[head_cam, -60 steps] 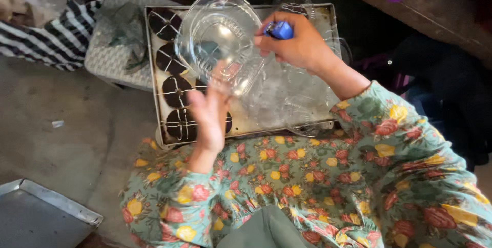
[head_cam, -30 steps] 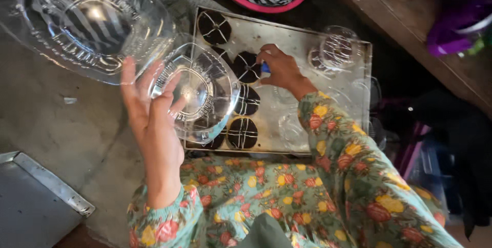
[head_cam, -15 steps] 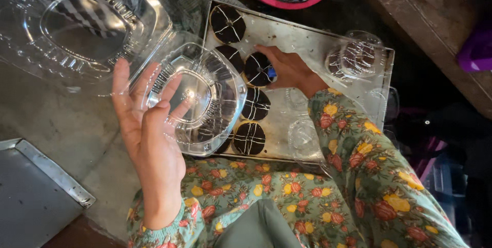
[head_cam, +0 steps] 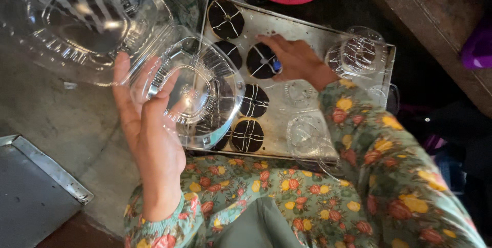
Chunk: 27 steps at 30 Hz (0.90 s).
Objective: The person places chocolate-frosted donuts into individual clear plastic containers and secures the lids using a blue stapler.
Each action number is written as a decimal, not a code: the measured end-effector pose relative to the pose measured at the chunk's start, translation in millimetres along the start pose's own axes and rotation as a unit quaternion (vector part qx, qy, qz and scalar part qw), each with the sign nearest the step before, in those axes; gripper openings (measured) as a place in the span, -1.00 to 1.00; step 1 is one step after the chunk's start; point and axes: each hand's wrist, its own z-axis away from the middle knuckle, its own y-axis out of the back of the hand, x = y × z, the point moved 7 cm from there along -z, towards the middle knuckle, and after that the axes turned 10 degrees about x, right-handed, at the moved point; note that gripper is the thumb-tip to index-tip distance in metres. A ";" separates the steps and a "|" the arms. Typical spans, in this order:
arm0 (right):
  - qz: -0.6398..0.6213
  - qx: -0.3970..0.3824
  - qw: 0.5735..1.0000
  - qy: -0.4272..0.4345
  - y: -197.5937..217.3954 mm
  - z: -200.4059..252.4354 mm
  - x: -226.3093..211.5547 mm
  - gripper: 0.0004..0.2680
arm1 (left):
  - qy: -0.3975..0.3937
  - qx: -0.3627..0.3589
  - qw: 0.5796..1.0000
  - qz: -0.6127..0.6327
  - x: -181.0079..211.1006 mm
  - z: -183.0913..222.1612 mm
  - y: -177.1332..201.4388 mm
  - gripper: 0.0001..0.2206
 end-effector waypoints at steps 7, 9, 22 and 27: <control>-0.120 0.104 0.983 -0.089 143.3 43.1 -9.9 -0.13 | 0.130 0.011 0.990 0.052 -18.0 -4.8 -21.6 -0.36; -0.070 0.222 0.972 -0.027 189.0 65.8 -18.7 -0.14 | 0.186 0.029 0.980 0.057 -27.2 -1.6 -30.5 -0.36; -0.152 0.130 0.979 0.038 218.7 111.3 -136.8 -0.16 | 0.281 -0.098 0.916 0.270 -75.4 48.6 -79.8 -0.34; -0.208 0.249 0.946 0.012 253.4 126.9 -118.1 -0.58 | 0.286 -0.097 0.921 0.244 -90.5 48.1 -81.2 -0.44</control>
